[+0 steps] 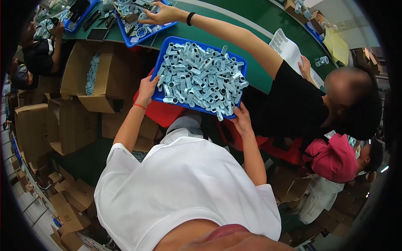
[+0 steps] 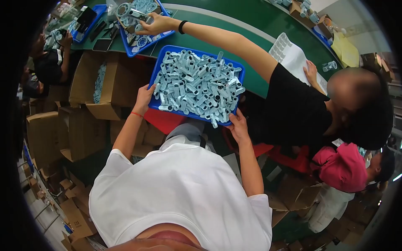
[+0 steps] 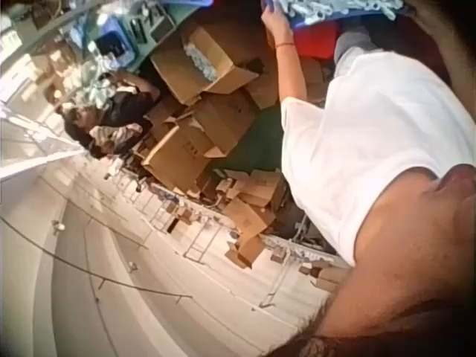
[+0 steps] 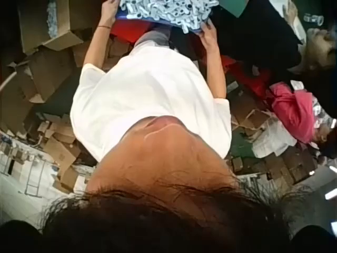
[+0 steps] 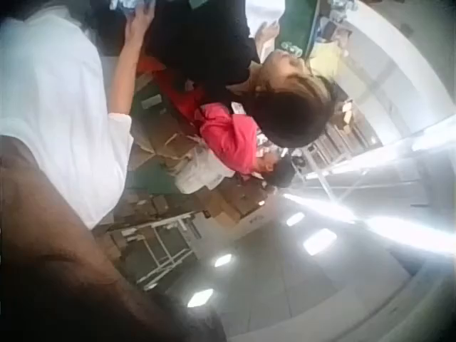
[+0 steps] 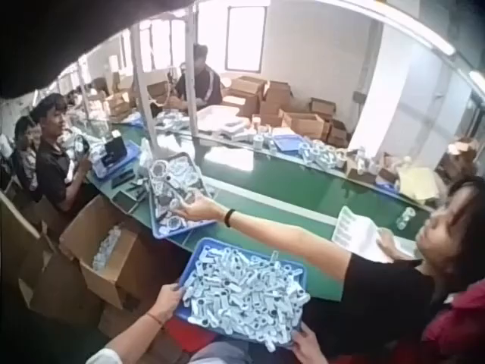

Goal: Assemble small handheld portable fans at a factory workstation.

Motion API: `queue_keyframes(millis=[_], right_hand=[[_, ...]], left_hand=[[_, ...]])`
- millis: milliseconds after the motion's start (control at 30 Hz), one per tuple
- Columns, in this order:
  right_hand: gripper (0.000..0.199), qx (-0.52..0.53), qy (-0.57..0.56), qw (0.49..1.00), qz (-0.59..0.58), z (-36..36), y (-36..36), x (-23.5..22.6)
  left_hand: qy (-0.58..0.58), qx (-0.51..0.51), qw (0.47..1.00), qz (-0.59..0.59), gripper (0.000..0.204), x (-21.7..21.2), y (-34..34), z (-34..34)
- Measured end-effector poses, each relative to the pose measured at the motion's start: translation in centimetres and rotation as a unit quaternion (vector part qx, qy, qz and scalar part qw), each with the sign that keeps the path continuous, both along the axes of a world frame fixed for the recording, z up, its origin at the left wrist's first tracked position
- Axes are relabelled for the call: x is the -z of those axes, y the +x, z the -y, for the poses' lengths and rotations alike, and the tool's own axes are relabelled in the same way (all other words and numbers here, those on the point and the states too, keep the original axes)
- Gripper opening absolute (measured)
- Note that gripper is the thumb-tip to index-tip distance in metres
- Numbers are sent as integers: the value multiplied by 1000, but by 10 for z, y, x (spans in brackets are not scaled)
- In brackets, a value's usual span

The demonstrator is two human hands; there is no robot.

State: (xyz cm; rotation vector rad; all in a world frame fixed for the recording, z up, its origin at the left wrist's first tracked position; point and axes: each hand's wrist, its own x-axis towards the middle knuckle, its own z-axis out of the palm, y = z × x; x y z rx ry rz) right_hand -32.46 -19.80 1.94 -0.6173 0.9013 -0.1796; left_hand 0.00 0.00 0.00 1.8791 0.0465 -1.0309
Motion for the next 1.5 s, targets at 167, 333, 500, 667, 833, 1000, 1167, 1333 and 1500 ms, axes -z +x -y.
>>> queue_keyframes(millis=[167, 333, 500, 667, 833, 1000, 1167, 1333, 1500], right_hand=[[44, 63, -12, 998, 24, -36, -3, -2], [47, 135, -59, 987, 68, -58, 1, 2], [41, 221, -72, 971, 52, -80, 14, 13], [65, 251, -178, 951, -16, -101, 32, 39], [73, 252, -195, 948, -17, -108, 32, 53], [57, 245, -349, 890, -163, -134, 21, 54], [26, 116, -452, 878, -102, -242, -19, 81], [21, -22, -267, 961, -68, -354, -71, 125], [21, 20, -246, 962, -117, -360, -79, 139]], left_hand=[[-71, -36, 996, -48, 26, 7, -10, -14], [-89, -15, 996, -5, 28, 25, -4, -14], [-105, 9, 993, 54, 30, 62, 15, -4], [-118, -59, 979, 153, 37, 88, 27, 9], [-36, -67, 968, 239, 35, 59, 3, 24], [-85, 25, 855, 512, 37, 94, -4, -12], [-27, 93, 832, 546, 17, 93, -24, -41], [45, 161, 737, 655, 10, 90, -36, -46], [85, 187, 720, 662, 11, 81, -40, -50]])
